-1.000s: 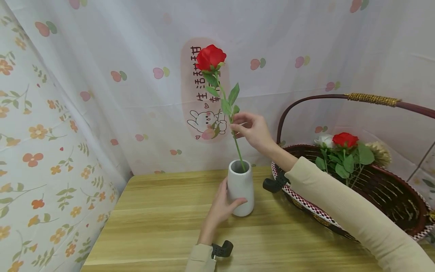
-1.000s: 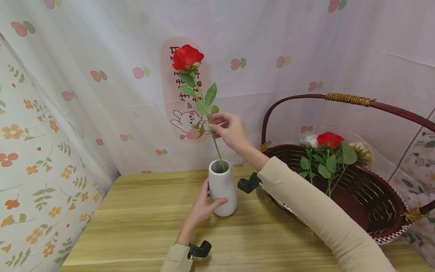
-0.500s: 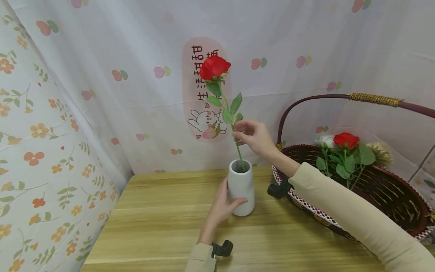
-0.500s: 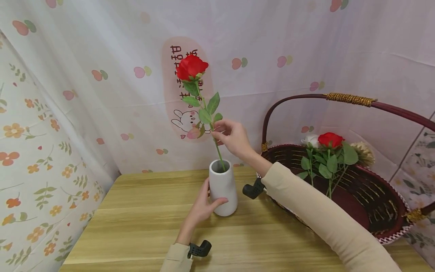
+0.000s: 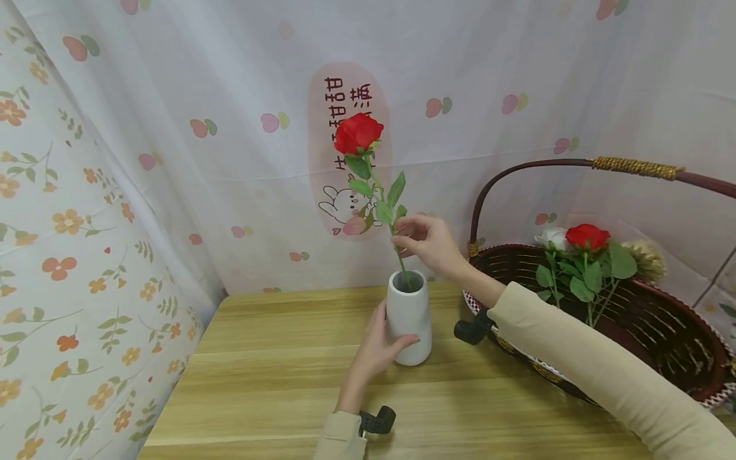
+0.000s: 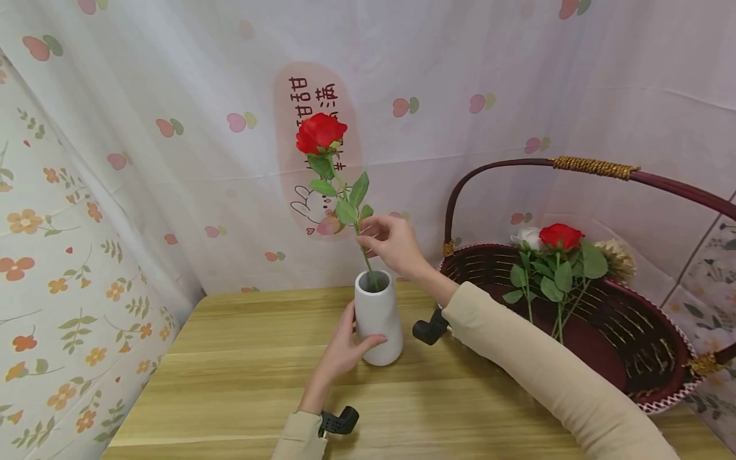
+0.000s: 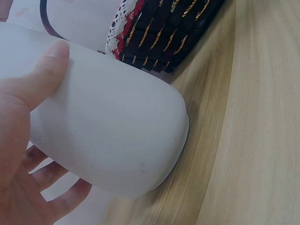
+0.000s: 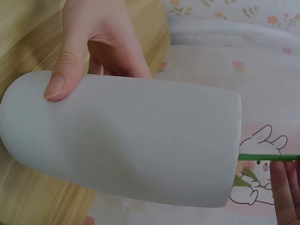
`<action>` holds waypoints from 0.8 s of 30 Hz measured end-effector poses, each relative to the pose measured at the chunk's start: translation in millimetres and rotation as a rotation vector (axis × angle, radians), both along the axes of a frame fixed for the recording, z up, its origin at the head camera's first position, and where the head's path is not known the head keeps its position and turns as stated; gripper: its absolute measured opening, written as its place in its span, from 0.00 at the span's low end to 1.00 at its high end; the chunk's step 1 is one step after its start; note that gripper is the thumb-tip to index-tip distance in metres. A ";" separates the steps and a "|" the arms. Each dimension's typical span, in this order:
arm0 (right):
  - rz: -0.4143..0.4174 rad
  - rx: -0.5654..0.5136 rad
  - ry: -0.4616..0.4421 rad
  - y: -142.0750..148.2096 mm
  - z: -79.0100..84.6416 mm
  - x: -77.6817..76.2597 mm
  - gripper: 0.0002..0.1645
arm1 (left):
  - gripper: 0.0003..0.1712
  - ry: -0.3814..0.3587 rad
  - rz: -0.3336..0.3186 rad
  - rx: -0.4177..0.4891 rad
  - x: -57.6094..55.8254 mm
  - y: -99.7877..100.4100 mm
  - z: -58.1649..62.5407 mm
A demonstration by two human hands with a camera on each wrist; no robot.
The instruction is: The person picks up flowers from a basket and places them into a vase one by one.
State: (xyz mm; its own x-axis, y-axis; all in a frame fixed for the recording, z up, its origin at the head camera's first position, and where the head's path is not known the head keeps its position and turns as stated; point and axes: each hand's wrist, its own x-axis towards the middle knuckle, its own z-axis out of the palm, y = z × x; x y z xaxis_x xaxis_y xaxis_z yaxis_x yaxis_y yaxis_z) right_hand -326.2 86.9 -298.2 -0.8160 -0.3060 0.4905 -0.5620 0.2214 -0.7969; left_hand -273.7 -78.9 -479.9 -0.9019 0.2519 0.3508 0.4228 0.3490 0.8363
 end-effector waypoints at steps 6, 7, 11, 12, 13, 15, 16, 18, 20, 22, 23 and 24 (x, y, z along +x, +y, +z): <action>0.002 0.022 -0.021 0.8 -7.8 1.3 0.13 | 0.54 -0.017 -0.008 -0.002 0.2 0.0 0.4; 0.001 0.030 -0.021 1.1 -9.1 1.3 0.13 | 0.54 -0.020 -0.009 0.000 0.3 0.1 0.5; 0.009 0.054 -0.029 2.9 -14.6 0.6 0.12 | 0.53 -0.028 -0.012 0.012 1.1 0.6 1.1; 0.009 0.061 -0.031 3.6 -15.9 0.4 0.12 | 0.53 -0.028 -0.014 0.016 1.0 0.7 1.0; 0.010 0.066 -0.033 4.3 -17.0 0.3 0.12 | 0.53 -0.030 -0.014 0.019 1.0 0.8 0.9; 0.011 0.075 -0.039 5.5 -18.9 0.8 0.11 | 0.53 -0.030 -0.013 0.024 1.1 0.9 1.2; 0.009 0.080 -0.042 6.0 -19.8 1.3 0.10 | 0.53 -0.028 -0.011 0.025 1.0 0.9 1.1; 0.008 0.093 -0.038 6.6 -21.4 2.0 0.09 | 0.53 -0.027 -0.011 0.027 1.0 0.7 0.8; 0.006 0.115 -0.024 7.1 -23.2 2.4 0.08 | 0.53 -0.027 -0.007 0.024 1.3 0.5 0.7; 0.007 0.141 -0.006 7.2 -24.9 2.5 0.08 | 0.53 -0.027 -0.007 0.024 1.3 0.4 0.6; 0.008 0.155 0.004 7.2 -25.7 2.5 0.08 | 0.53 -0.026 -0.007 0.023 1.4 0.5 0.5; 0.008 0.169 0.013 7.4 -26.5 2.3 0.08 | 0.53 -0.025 -0.007 0.023 1.5 0.5 0.4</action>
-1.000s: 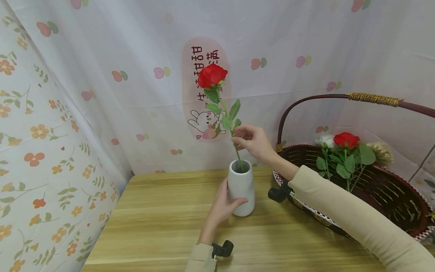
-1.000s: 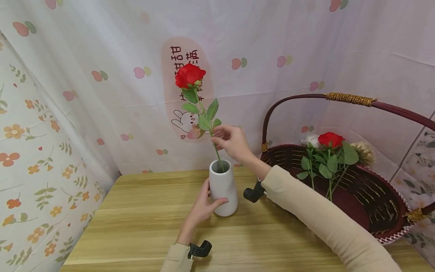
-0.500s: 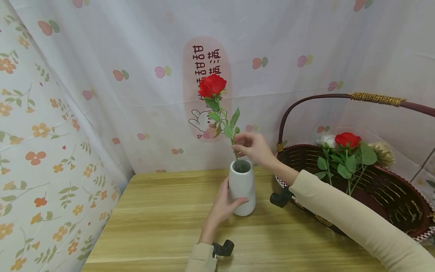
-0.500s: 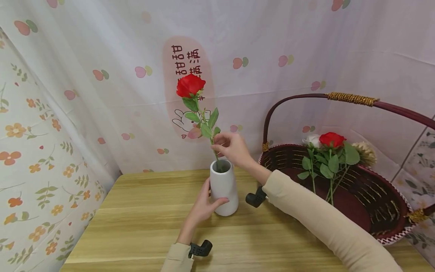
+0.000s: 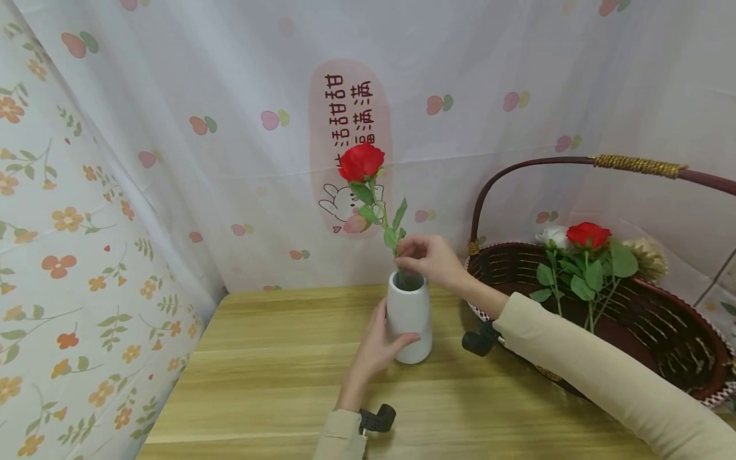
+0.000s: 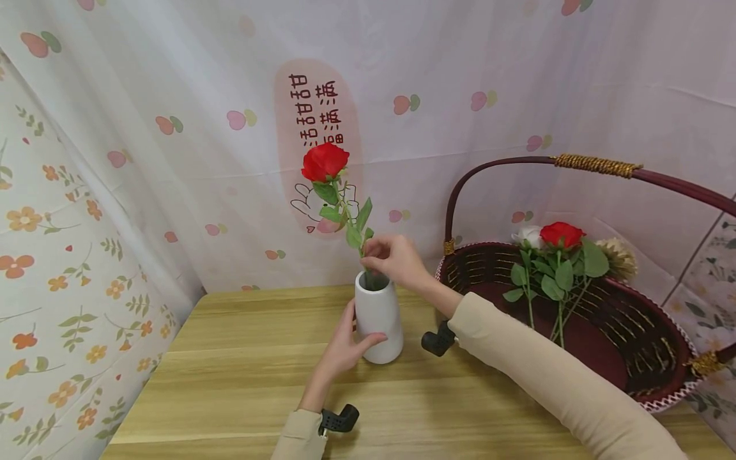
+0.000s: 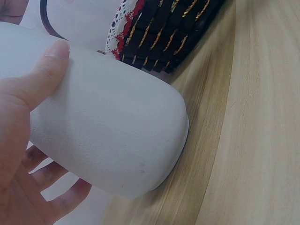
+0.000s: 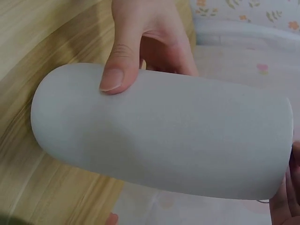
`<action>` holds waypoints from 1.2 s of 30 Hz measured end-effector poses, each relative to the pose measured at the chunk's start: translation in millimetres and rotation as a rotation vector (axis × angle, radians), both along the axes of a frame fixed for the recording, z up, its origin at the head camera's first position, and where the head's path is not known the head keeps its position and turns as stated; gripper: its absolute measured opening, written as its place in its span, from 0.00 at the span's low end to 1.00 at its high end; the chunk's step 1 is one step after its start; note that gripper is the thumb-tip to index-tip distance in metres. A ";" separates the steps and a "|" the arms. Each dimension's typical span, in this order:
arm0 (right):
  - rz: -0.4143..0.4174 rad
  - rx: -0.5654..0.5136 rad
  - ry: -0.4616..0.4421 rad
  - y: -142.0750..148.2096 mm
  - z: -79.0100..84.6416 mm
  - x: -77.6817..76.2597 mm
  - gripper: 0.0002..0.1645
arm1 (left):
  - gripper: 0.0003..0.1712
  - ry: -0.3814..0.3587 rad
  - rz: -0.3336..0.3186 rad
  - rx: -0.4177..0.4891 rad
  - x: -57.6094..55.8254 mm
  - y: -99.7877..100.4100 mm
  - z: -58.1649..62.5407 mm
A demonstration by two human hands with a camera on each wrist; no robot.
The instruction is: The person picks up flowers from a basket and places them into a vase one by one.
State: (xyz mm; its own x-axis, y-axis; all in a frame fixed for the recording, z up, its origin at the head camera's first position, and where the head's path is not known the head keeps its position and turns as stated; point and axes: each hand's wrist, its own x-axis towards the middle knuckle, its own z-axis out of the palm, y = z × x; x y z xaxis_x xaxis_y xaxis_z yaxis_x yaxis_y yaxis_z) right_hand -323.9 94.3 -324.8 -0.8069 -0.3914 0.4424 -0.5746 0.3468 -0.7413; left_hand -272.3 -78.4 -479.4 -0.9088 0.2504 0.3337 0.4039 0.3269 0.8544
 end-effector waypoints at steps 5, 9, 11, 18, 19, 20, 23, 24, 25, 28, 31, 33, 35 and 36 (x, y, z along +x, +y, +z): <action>0.008 0.047 0.017 -0.5 -1.8 -0.6 0.08 | 0.53 0.001 -0.003 -0.003 -0.7 0.1 -0.1; 0.012 0.070 0.014 -0.1 -0.9 -0.2 0.07 | 0.53 -0.007 -0.001 -0.007 -1.1 0.1 0.8; 0.008 0.083 0.018 -0.1 -0.7 0.1 0.07 | 0.53 -0.003 0.000 -0.009 -1.1 -0.1 1.6; -0.019 0.138 0.041 -0.3 -2.4 0.5 0.06 | 0.53 0.000 -0.004 -0.016 -1.8 -0.8 1.5; -0.023 0.146 0.045 -0.4 -2.7 0.5 0.06 | 0.53 0.000 -0.004 -0.017 -2.0 -0.8 1.0; -0.025 0.152 0.047 -0.7 -2.5 0.7 0.06 | 0.54 -0.002 -0.004 -0.018 -2.2 -0.7 0.5; -0.026 0.166 0.049 -0.5 -2.4 0.7 0.06 | 0.54 -0.004 -0.002 -0.018 -2.8 -0.3 -0.7; -0.026 0.169 0.047 -0.3 -2.1 0.8 0.06 | 0.54 -0.007 -0.002 -0.018 -2.9 -0.3 -0.8; -0.026 0.171 0.044 0.0 -1.9 0.9 0.06 | 0.54 -0.006 -0.003 -0.018 -2.9 -0.1 -0.8; -0.018 0.170 0.024 1.0 -1.2 1.1 0.05 | 0.54 -0.002 -0.006 -0.014 -2.8 0.0 -0.3; -0.007 0.163 0.003 1.8 -1.0 1.1 0.05 | 0.53 0.002 -0.012 -0.011 -2.5 -0.1 0.4; 0.002 0.154 -0.012 2.1 -0.9 1.2 0.05 | 0.53 0.007 -0.012 -0.010 -2.3 -0.3 0.7; 0.010 0.145 -0.022 2.3 -0.9 1.4 0.05 | 0.53 0.010 -0.008 -0.007 -2.0 -0.2 0.9; 0.013 0.139 -0.028 2.4 -1.0 1.6 0.06 | 0.53 0.010 -0.006 -0.007 -1.8 -0.2 0.9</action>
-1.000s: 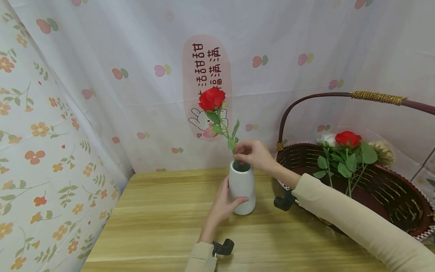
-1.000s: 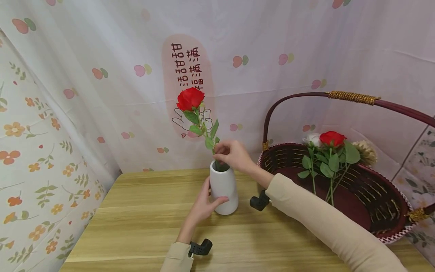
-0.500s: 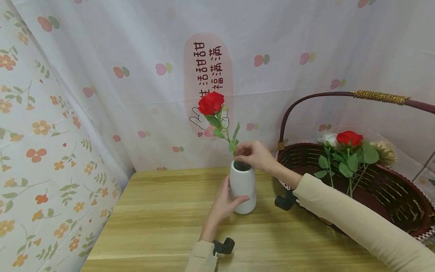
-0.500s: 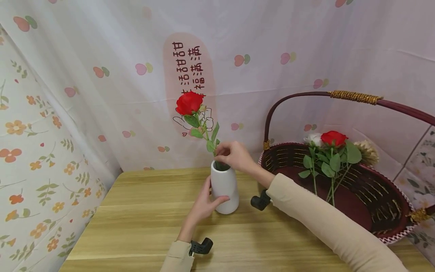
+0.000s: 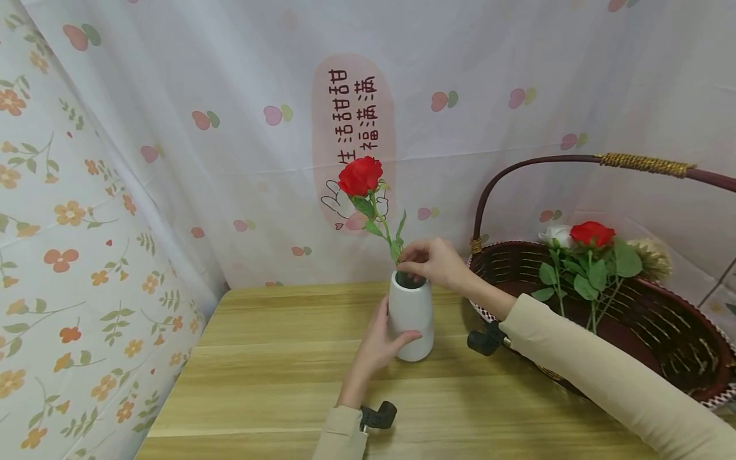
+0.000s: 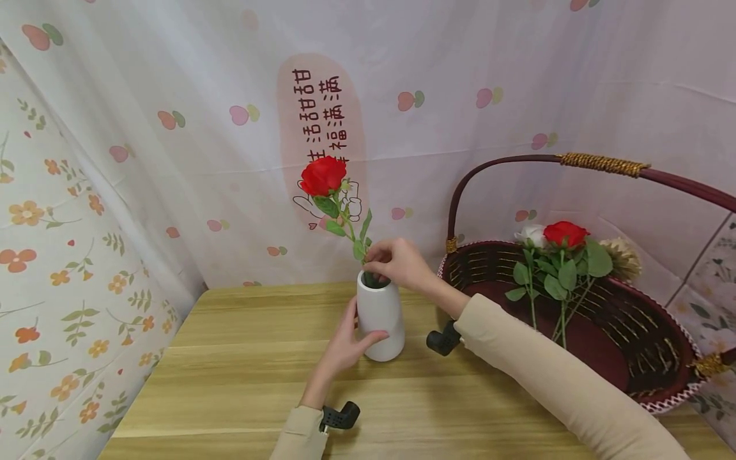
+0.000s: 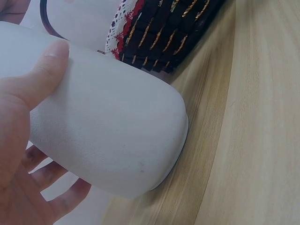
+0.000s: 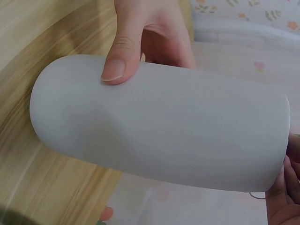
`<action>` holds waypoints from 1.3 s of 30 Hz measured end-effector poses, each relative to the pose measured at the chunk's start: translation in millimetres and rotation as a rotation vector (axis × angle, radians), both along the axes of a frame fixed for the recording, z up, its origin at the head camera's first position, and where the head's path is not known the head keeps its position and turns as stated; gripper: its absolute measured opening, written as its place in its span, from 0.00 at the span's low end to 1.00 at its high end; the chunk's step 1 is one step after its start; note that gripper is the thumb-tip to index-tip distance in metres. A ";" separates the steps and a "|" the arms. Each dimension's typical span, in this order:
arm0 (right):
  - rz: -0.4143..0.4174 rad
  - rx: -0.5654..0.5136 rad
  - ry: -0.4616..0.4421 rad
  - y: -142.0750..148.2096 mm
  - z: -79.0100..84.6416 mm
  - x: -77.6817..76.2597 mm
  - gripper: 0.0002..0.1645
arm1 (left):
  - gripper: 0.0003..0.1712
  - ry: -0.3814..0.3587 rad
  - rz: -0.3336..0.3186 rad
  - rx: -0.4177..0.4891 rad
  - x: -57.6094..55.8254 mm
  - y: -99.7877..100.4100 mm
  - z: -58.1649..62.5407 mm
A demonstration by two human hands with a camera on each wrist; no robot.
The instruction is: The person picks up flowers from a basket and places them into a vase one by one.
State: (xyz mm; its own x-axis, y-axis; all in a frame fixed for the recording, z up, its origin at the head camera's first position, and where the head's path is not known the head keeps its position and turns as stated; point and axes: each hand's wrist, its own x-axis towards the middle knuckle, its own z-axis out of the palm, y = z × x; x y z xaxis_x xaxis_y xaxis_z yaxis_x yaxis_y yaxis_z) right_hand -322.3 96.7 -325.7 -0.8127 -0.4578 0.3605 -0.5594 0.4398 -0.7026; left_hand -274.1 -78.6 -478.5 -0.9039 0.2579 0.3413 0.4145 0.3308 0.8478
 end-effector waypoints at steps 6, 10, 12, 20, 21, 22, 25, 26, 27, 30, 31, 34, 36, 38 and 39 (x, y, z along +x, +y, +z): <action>0.000 -0.031 -0.023 1.1 0.2 1.5 0.07 | 0.53 -0.011 0.006 0.001 0.4 0.2 -0.5; -0.003 -0.044 -0.016 2.0 -0.4 2.9 0.08 | 0.52 -0.011 0.007 0.006 -0.4 0.4 -0.6; -0.012 -0.039 -0.006 2.3 -0.8 3.9 0.08 | 0.52 -0.008 0.006 0.010 -0.5 0.5 -0.6; -0.029 -0.036 -0.044 3.7 2.5 9.8 0.11 | 0.53 -0.002 0.022 -0.001 1.0 2.0 -0.4; -0.027 -0.034 -0.049 4.2 3.3 10.4 0.11 | 0.53 -0.002 0.024 -0.001 1.1 2.1 -0.4; -0.023 -0.033 -0.054 4.9 4.0 10.8 0.12 | 0.53 -0.004 0.026 0.000 1.4 2.0 0.0; -0.012 -0.033 -0.064 7.6 5.1 10.9 0.13 | 0.52 -0.004 0.026 0.001 1.5 2.1 0.5; -0.007 -0.034 -0.067 8.9 5.2 10.8 0.13 | 0.52 -0.002 0.027 0.000 1.3 2.1 0.4; -0.006 -0.038 -0.072 10.2 5.4 10.7 0.13 | 0.52 -0.004 0.026 0.002 1.5 2.0 0.6; -0.005 -0.047 -0.081 14.2 5.8 11.1 0.15 | 0.52 -0.008 0.023 0.003 1.8 1.8 1.2; -0.007 -0.050 -0.085 15.4 6.2 11.5 0.15 | 0.52 -0.008 0.023 0.003 1.8 1.8 1.2; -0.021 -0.051 -0.092 19.3 7.8 14.1 0.16 | 0.52 -0.015 0.024 0.004 2.6 1.6 2.0; -0.026 -0.050 -0.093 22.3 8.4 15.4 0.17 | 0.52 -0.020 0.024 0.005 2.9 1.5 2.5; -0.033 -0.048 -0.096 25.1 7.8 16.4 0.17 | 0.52 -0.025 0.026 0.005 3.1 1.3 2.9; -0.031 -0.052 -0.102 26.4 7.1 16.5 0.17 | 0.52 -0.030 0.027 0.006 3.3 1.0 3.0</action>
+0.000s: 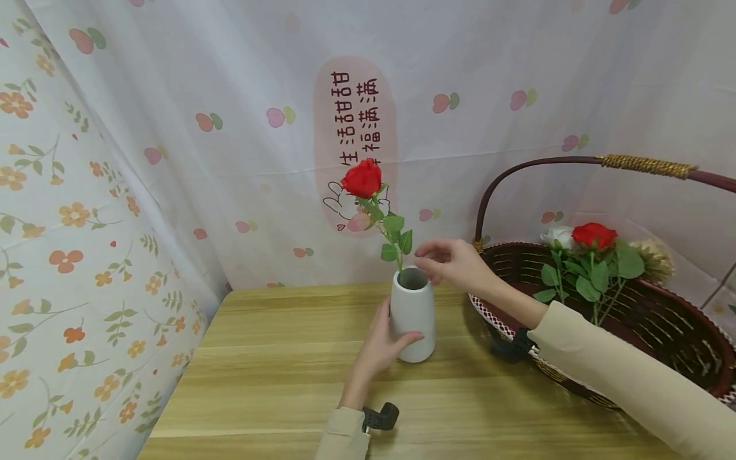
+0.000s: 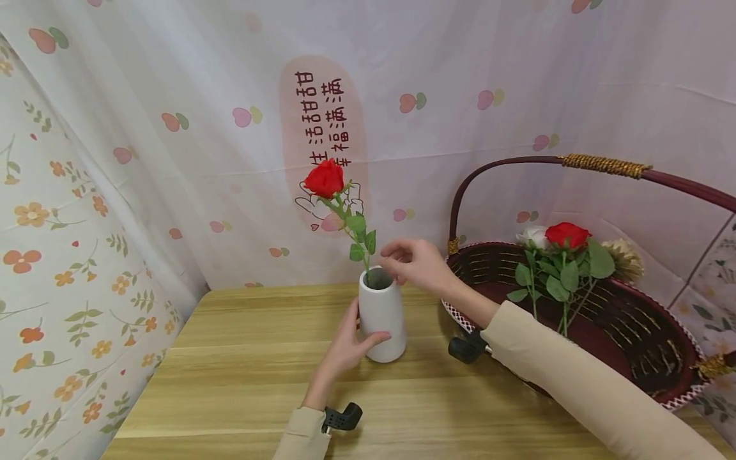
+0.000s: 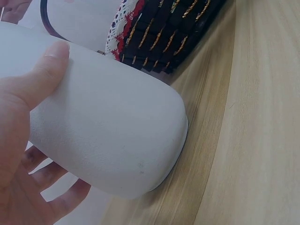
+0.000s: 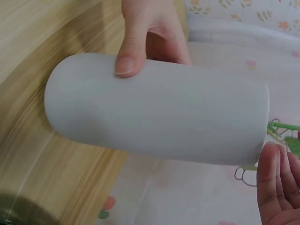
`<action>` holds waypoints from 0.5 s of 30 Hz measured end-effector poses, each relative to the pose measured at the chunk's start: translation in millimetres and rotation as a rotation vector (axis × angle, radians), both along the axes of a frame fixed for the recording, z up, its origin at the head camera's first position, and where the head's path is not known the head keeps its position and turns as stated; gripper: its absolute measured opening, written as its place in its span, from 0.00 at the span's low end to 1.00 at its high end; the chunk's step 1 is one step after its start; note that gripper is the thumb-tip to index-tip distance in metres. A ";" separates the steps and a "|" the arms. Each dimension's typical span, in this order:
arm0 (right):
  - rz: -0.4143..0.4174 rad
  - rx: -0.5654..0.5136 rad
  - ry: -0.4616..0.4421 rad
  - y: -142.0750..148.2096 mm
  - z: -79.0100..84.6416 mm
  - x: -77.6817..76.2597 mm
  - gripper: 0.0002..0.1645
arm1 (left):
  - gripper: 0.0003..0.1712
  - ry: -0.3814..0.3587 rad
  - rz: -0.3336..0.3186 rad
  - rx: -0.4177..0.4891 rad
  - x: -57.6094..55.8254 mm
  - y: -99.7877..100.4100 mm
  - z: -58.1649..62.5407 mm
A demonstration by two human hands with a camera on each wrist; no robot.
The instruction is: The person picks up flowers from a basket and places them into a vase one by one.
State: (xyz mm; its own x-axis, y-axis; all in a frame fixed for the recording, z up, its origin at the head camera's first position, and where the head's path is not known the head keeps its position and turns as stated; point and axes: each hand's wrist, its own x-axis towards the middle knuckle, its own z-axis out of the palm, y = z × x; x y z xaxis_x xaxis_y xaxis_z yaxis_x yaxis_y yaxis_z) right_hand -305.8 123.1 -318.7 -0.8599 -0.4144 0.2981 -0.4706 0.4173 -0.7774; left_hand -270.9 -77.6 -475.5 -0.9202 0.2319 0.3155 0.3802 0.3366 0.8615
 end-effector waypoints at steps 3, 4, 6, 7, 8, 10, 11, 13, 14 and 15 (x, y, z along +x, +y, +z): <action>-0.007 -0.008 -0.010 5.4 -3.2 1.9 0.19 | 0.52 0.004 0.003 -0.003 -1.0 0.9 -1.1; -0.005 -0.014 -0.014 6.5 -4.4 2.5 0.19 | 0.53 0.007 0.005 -0.003 -1.2 0.5 -1.3; -0.008 -0.019 -0.017 9.0 -6.6 4.0 0.20 | 0.52 0.012 0.005 -0.004 -1.8 -0.1 -2.1; -0.010 -0.019 -0.017 10.3 -7.3 5.1 0.20 | 0.52 0.014 0.005 -0.003 -1.9 -0.3 -2.2; -0.009 -0.021 -0.016 11.7 -8.0 5.9 0.20 | 0.52 0.016 0.004 -0.002 -2.0 -0.5 -2.2; -0.009 -0.024 -0.013 14.9 -8.8 7.5 0.20 | 0.52 0.014 0.003 0.000 -1.4 -0.6 -1.9; -0.009 -0.024 -0.010 16.9 -8.9 8.3 0.19 | 0.53 0.014 0.002 0.002 -1.4 -0.6 -1.9; -0.009 -0.036 -0.010 22.0 -8.7 9.3 0.19 | 0.52 0.014 0.003 0.001 -1.5 -0.2 -1.9; -0.011 -0.040 -0.008 25.2 -8.5 9.7 0.20 | 0.52 0.015 0.002 0.000 -1.7 0.0 -1.9; -0.017 -0.041 -0.005 28.8 -8.1 10.2 0.20 | 0.52 0.015 0.002 -0.002 -1.9 0.2 -2.0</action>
State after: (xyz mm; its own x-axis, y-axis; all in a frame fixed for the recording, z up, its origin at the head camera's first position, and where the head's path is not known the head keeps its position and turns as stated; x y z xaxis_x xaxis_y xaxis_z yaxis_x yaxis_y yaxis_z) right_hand -295.6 151.9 -326.8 -0.8682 -0.3872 0.3104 -0.4599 0.3926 -0.7965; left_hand -272.8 -77.4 -477.5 -0.9159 0.2304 0.3287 0.3922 0.3397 0.8549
